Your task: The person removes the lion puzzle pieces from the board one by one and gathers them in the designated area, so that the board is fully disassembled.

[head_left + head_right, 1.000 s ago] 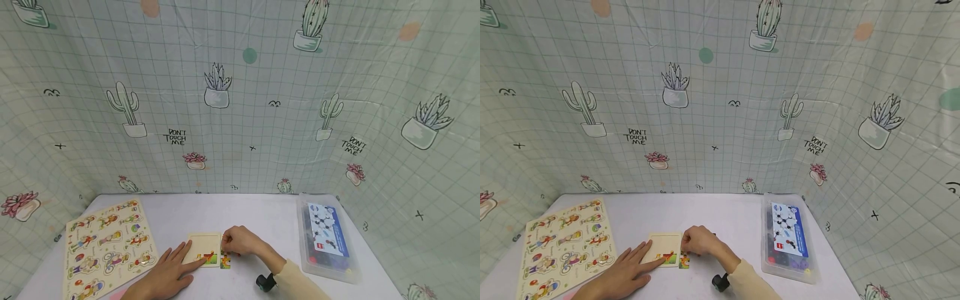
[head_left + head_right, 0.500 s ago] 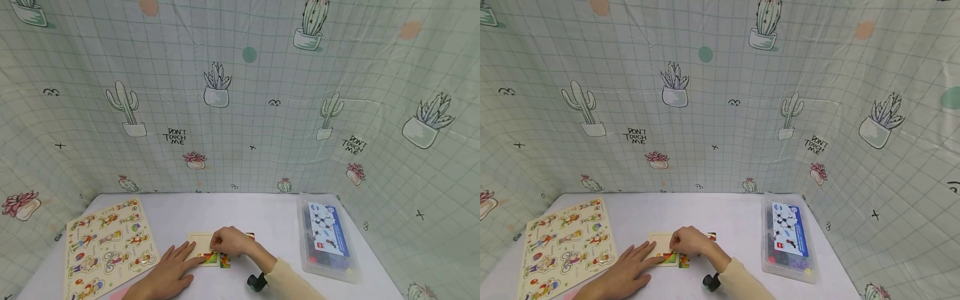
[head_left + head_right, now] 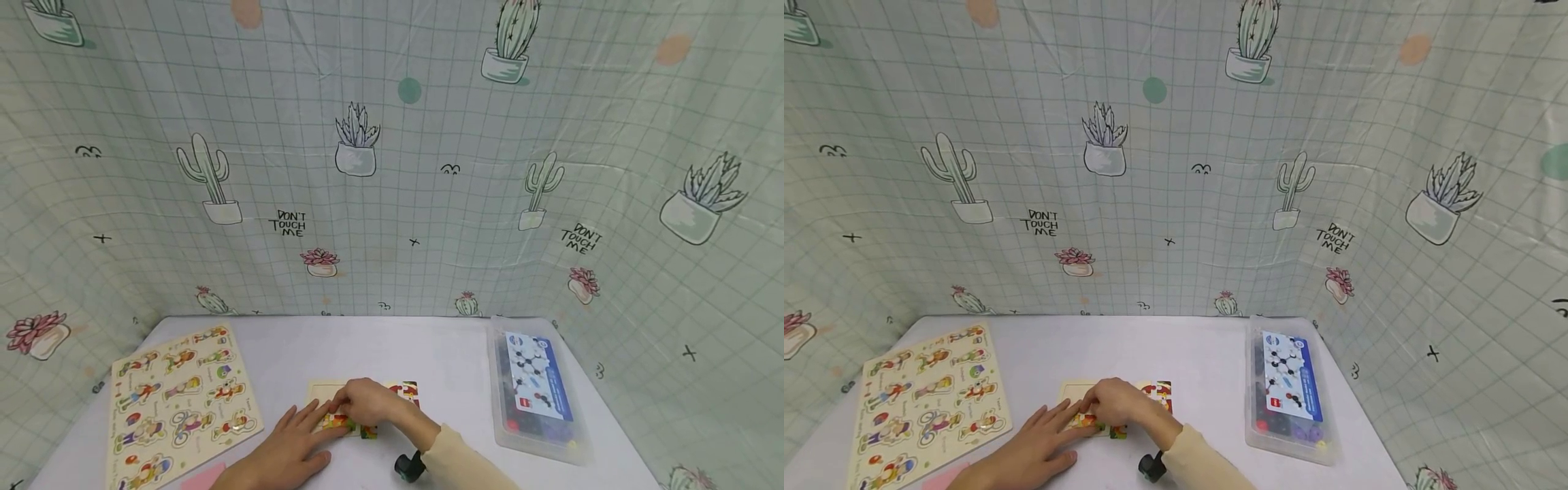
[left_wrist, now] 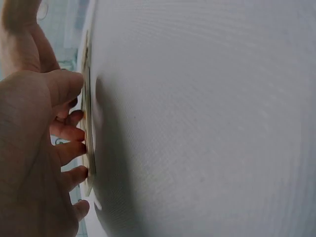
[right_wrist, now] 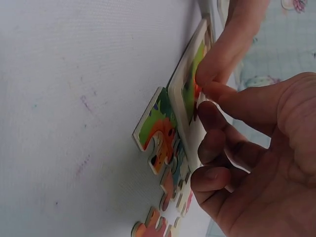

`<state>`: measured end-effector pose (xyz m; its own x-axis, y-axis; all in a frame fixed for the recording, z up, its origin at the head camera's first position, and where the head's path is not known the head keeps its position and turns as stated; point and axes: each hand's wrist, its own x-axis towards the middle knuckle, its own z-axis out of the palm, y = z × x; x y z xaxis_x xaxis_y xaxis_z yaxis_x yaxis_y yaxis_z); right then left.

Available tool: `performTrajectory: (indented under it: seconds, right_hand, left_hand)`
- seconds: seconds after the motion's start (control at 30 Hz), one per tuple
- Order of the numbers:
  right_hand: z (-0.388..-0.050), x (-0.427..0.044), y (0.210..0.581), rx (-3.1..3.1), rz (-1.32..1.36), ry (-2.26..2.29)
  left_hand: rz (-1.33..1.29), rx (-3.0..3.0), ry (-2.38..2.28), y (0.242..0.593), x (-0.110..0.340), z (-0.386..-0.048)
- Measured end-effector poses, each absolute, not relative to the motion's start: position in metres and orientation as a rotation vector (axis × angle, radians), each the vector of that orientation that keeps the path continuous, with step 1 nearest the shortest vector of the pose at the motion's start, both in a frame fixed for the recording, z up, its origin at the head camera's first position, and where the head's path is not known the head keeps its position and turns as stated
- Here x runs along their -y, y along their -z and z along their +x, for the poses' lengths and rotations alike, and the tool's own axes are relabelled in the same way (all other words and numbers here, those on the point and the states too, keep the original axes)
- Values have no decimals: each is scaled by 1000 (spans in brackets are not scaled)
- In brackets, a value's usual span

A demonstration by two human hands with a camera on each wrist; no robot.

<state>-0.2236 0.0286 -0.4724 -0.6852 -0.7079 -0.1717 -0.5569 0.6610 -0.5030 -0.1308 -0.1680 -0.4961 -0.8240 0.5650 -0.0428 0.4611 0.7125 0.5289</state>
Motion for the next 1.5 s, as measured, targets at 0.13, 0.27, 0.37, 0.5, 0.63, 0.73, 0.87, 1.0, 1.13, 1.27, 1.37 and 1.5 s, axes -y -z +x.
performTrajectory:
  seconds: [0.13, 0.27, 0.37, 0.5, 0.63, 0.73, 0.87, 1.0, 1.13, 1.27, 1.37, 1.5]
  right_hand:
    - [-223, -27, 473, -2525, -1056, 575]
    - [-220, -26, 474, -2509, -1096, 588]
    - [-218, -26, 473, -2511, -1125, 604]
    - [-216, -24, 473, -2547, -1138, 591]
    - [-214, -23, 474, -2565, -1094, 593]
    - [-214, -22, 475, -2576, -1066, 588]
    - [-214, -22, 478, -2575, -1039, 585]
    - [-214, -22, 480, -2576, -1023, 609]
    - [-214, -21, 480, -2562, -1007, 679]
    - [-214, -19, 479, -2544, -990, 760]
    - [-213, -18, 477, -2534, -979, 796]
    - [-212, -19, 476, -2500, -969, 841]
  left_hand:
    - [811, -2715, -713, 499, 167, -131]
    - [800, -2717, -675, 500, 169, -130]
    - [803, -2715, -674, 499, 170, -130]
    - [806, -2710, -683, 498, 171, -130]
    - [808, -2710, -698, 499, 171, -131]
    - [813, -2716, -711, 501, 171, -131]
    - [804, -2722, -708, 505, 171, -133]
    - [793, -2723, -695, 507, 171, -134]
    - [803, -2719, -700, 504, 172, -132]
    - [792, -2704, -683, 501, 171, -132]
    - [789, -2706, -661, 500, 170, -132]
    - [792, -2710, -656, 500, 170, -131]
